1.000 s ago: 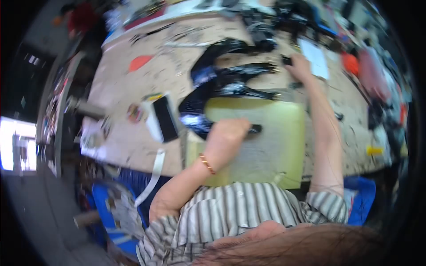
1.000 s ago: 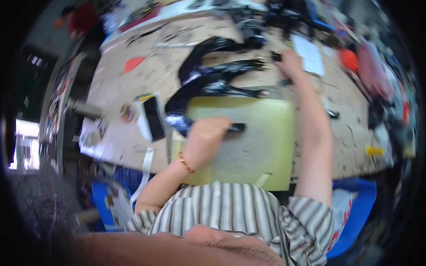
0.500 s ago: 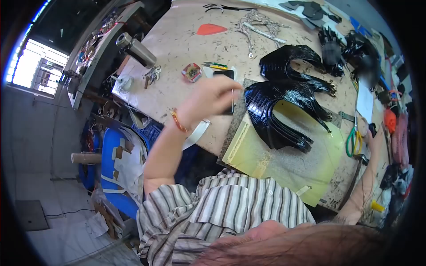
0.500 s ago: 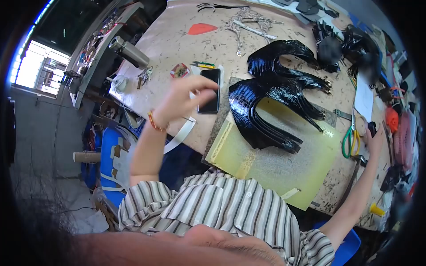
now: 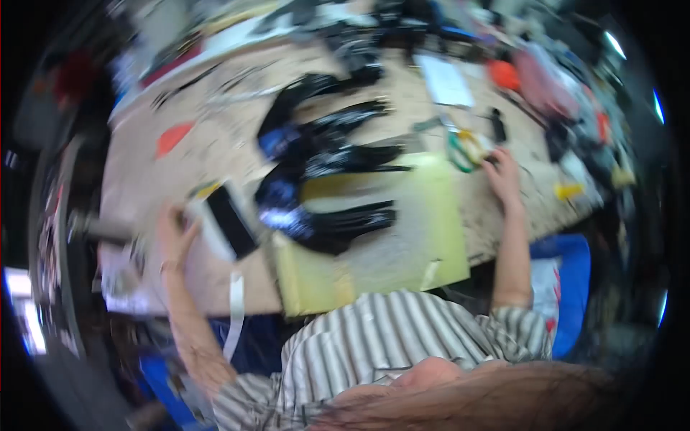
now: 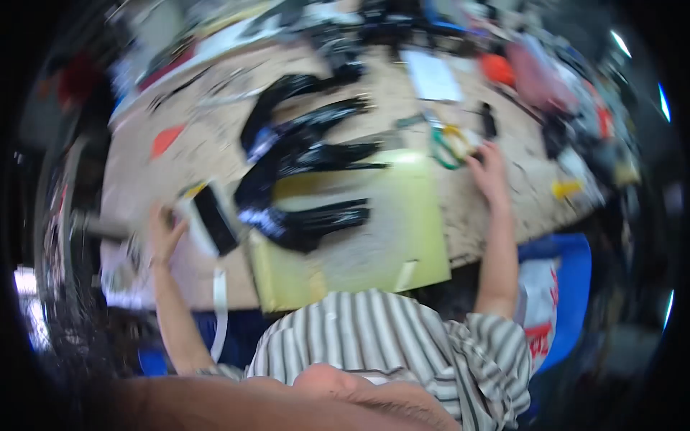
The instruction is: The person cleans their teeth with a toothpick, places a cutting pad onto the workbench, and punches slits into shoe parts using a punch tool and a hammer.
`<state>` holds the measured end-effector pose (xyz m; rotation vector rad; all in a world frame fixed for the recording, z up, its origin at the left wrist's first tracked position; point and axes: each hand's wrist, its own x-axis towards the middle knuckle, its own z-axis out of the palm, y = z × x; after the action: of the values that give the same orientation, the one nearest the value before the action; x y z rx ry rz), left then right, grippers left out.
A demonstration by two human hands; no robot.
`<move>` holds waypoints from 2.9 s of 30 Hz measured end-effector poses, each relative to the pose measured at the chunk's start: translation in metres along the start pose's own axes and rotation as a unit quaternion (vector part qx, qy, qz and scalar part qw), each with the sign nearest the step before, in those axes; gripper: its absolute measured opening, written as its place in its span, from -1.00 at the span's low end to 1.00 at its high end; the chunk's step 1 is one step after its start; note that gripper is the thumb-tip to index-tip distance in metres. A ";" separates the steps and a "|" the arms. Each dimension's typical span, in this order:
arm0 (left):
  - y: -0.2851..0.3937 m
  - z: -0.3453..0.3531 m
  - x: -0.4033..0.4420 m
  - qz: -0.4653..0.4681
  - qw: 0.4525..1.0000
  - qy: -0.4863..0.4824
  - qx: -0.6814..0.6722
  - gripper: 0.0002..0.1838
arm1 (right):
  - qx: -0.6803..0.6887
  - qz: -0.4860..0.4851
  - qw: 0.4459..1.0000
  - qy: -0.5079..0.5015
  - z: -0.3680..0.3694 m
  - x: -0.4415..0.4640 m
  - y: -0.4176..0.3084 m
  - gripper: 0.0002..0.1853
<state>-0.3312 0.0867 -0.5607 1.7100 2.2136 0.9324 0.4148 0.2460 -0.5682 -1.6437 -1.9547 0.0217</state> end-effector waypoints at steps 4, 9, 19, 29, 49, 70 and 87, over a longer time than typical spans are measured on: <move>-0.071 0.007 0.000 0.019 0.999 0.042 -0.026 -0.29 | 0.017 0.024 1.000 0.000 -0.014 0.001 -0.022 -0.72; -0.126 -0.005 0.006 -0.054 0.982 0.078 0.164 -0.04 | 0.027 0.033 0.998 0.043 -0.005 -0.004 -0.012 -0.77; -0.025 -0.040 -0.017 -0.077 0.965 0.245 0.058 -0.28 | 0.050 0.069 0.996 0.035 0.011 0.034 -0.012 -0.81; 0.139 -0.075 -0.027 0.059 0.980 0.152 0.114 -0.68 | -0.062 -0.236 0.965 -0.097 0.073 0.087 -0.084 -0.51; 0.272 0.094 -0.107 0.272 0.917 -0.093 -0.276 -0.68 | 0.508 -0.049 0.857 0.069 0.098 0.182 -0.097 -0.67; 0.259 0.046 -0.059 0.115 0.929 -0.082 -0.343 -0.87 | 0.285 -0.184 0.893 -0.296 -0.008 -0.023 -0.230 -0.49; 0.253 0.097 -0.089 0.382 0.906 -0.158 0.088 -0.57 | 0.200 -0.173 0.940 -0.214 0.005 -0.031 -0.216 -0.76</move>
<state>-0.0512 0.0733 -0.5096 2.6652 1.4425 0.5060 0.2208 0.1674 -0.5052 -1.0748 -2.3422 0.6448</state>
